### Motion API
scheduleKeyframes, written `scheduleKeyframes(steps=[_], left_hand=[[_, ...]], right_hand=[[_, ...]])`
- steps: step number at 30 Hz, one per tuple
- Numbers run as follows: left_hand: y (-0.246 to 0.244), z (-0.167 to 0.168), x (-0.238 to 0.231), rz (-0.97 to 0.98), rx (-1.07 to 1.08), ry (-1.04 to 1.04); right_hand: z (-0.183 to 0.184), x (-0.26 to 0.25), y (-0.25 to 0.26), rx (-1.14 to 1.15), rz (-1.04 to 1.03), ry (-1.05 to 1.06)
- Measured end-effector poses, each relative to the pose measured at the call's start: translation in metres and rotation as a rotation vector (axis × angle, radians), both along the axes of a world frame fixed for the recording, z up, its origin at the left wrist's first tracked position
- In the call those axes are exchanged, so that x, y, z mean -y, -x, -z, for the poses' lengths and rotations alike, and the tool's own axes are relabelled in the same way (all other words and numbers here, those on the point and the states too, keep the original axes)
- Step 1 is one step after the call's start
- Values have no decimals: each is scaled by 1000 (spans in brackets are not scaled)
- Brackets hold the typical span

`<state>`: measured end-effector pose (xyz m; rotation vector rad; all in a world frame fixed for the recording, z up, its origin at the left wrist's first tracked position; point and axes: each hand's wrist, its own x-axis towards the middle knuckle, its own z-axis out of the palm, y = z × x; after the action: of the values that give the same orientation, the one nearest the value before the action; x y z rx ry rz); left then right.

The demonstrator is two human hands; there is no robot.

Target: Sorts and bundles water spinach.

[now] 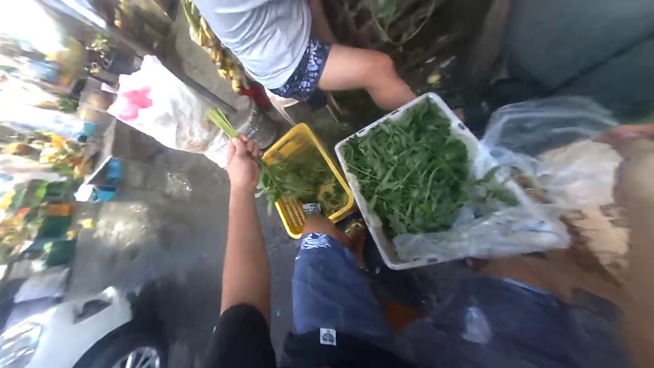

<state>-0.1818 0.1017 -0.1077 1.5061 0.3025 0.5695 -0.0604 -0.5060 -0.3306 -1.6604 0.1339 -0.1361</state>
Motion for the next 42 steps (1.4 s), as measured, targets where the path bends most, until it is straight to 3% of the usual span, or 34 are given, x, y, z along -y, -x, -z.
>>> scheduleKeyframes(steps=[3,10,15,18,21,22,25,26,29,31,36,40,42], left_hand=[[7,-4,20,187,-77,-145],[69,-1,107,444,-342,-408],[104,15,154,590,-365,-639],[125,19,174,643,-357,-701],[135,18,178,651,-282,-724],[138,19,176,636,-262,-723],[140,18,168,641,-229,-730],[142,17,166,652,-236,-749],[147,21,166,655,-225,-783],[150,22,170,685,-171,-673],[145,23,193,800,-69,-17],[139,18,200,693,19,451],[138,22,195,676,36,498]], right_hand=[[-61,-14,9,24,24,-252],[-173,-94,62,136,-333,267],[-231,-170,115,506,-670,340],[-269,-205,145,513,-893,501],[-277,-224,165,484,-939,793],[-272,-224,170,460,-930,790],[-260,-210,178,397,-909,526],[-259,-206,180,398,-891,541],[-265,-196,185,478,-876,907],[-262,-193,191,511,-877,929],[-222,-184,214,420,-802,178],[-197,-176,255,484,-944,-147],[-196,-184,268,541,-963,-160]])
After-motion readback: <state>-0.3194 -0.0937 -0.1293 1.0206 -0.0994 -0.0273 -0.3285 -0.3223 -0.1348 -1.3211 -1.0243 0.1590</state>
